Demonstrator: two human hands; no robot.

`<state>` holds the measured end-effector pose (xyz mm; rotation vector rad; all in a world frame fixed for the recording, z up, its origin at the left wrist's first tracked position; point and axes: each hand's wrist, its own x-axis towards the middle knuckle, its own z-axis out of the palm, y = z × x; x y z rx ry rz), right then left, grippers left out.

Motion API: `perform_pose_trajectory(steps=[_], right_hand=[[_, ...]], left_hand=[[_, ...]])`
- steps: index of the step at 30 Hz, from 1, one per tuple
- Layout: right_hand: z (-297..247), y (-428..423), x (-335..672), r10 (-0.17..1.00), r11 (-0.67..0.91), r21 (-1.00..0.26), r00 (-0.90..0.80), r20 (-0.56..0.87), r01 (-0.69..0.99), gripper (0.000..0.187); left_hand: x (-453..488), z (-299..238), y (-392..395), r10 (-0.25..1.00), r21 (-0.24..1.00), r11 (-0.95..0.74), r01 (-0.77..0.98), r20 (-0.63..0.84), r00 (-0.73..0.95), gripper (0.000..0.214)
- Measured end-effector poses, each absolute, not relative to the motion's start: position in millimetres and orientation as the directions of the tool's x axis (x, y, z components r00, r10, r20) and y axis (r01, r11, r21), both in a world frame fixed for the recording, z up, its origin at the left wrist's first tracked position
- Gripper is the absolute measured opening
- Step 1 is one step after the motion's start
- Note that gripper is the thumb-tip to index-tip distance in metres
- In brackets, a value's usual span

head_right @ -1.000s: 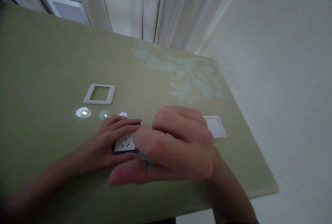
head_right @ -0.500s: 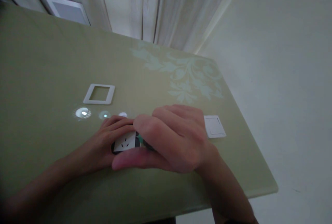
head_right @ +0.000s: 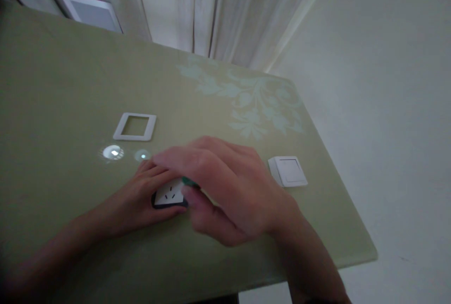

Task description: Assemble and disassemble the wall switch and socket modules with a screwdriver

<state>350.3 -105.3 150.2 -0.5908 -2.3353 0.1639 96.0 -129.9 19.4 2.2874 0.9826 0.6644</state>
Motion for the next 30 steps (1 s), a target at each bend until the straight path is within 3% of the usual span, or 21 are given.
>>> perform_pose_trajectory(steps=[3,7,11,15,17,19,22,23,25,27,30], right_hand=[[151.6,-107.0,351.8,0.42,0.866,-0.097,-0.609,0.673,0.49,0.025],[152.4,-105.5,353.2,0.472,0.881,-0.284,-0.646,0.601,0.379,0.034],[152.5,-104.0,353.5,0.419,0.873,-0.118,-0.603,0.679,0.474,0.026],[153.1,-105.4,354.6,0.501,0.865,-0.307,-0.664,0.556,0.396,0.037],[152.7,-106.3,355.4,0.471,0.864,-0.184,-0.622,0.625,0.468,0.025],[152.3,-106.3,356.3,0.441,0.852,-0.095,-0.606,0.662,0.515,0.026],[152.4,-104.4,357.0,0.478,0.876,-0.252,-0.661,0.579,0.412,0.033],[152.6,-103.7,357.0,0.478,0.877,-0.267,-0.664,0.575,0.4,0.031],[153.2,-102.7,356.6,0.444,0.881,-0.182,-0.629,0.639,0.437,0.018],[154.0,-102.4,356.3,0.44,0.874,-0.147,-0.627,0.643,0.463,0.022],[155.3,-103.2,356.1,0.489,0.872,-0.294,-0.687,0.538,0.391,0.034]], left_hand=[[96.0,17.8,-129.8,0.761,0.659,-0.573,0.487,0.208,0.614,0.069],[96.3,15.1,-129.6,0.765,0.656,-0.576,0.489,0.22,0.606,0.068],[96.8,15.5,-128.8,0.766,0.658,-0.572,0.49,0.215,0.606,0.067],[96.2,17.7,-128.7,0.764,0.66,-0.571,0.488,0.211,0.609,0.065],[95.8,18.1,-128.9,0.763,0.661,-0.574,0.484,0.216,0.61,0.064],[95.5,17.7,-129.3,0.763,0.661,-0.573,0.484,0.215,0.61,0.064],[95.1,16.2,-129.8,0.765,0.659,-0.573,0.487,0.218,0.606,0.065],[95.0,15.6,-129.8,0.766,0.658,-0.573,0.488,0.219,0.604,0.065],[95.1,15.0,-129.5,0.763,0.657,-0.579,0.483,0.227,0.605,0.066],[95.6,15.2,-129.0,0.76,0.658,-0.579,0.481,0.222,0.611,0.067],[96.3,16.3,-128.3,0.762,0.656,-0.579,0.485,0.221,0.609,0.065]])
